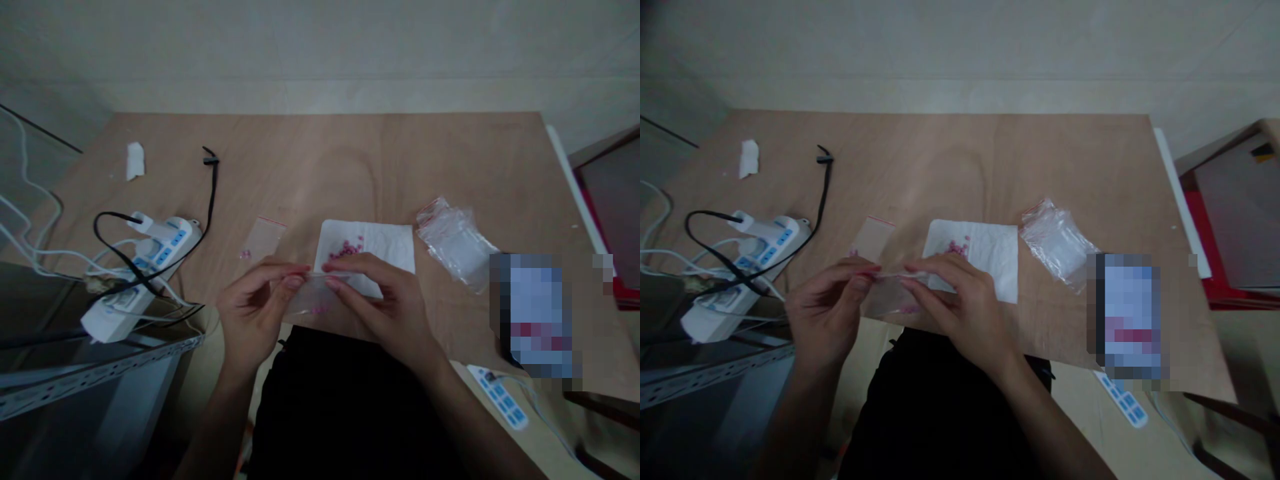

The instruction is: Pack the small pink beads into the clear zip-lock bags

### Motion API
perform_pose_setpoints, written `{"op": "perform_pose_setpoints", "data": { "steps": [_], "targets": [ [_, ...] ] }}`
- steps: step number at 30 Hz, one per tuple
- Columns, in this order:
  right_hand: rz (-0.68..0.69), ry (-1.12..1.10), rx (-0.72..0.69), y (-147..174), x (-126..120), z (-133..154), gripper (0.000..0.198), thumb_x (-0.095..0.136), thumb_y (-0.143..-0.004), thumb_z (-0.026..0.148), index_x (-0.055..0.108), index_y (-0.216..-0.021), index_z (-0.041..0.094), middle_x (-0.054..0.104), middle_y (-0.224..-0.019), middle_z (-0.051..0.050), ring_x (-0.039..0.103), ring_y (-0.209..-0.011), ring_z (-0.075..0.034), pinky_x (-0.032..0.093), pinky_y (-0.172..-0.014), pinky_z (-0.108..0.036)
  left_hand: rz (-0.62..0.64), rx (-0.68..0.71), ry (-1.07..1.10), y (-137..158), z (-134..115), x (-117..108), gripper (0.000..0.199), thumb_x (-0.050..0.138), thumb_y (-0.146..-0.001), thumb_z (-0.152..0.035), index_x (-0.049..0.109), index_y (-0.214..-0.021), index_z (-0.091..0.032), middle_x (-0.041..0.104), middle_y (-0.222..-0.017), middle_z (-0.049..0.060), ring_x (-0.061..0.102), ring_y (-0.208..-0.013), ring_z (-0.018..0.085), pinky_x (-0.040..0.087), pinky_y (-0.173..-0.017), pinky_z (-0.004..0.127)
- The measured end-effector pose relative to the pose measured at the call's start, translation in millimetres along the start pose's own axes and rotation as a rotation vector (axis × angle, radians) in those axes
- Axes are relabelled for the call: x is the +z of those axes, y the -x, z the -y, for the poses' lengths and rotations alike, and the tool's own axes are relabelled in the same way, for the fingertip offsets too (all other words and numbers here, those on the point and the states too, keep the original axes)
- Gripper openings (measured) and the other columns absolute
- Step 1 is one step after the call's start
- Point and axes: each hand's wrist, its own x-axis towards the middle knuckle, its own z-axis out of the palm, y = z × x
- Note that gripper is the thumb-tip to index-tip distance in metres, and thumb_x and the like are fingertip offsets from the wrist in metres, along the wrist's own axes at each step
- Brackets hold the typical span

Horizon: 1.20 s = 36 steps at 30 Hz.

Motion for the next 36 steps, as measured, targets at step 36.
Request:
{"op": "perform_pose_setpoints", "data": {
  "steps": [36],
  "targets": [
    [0.022,0.319,-0.361,30.1,-11.3,-20.0,0.04,0.06,-0.087,0.004,0.066,-0.124,0.017,0.074,-0.116,-0.006,0.063,-0.103,-0.022,0.059,-0.085,-0.039,0.366,-0.531,0.325,9.5,-9.8,20.1,0.017,0.058,-0.086,-0.026,0.064,-0.071,-0.019,0.058,-0.059,-0.003,0.052,-0.056,0.01,0.043,-0.058,0.022]
  ]
}}
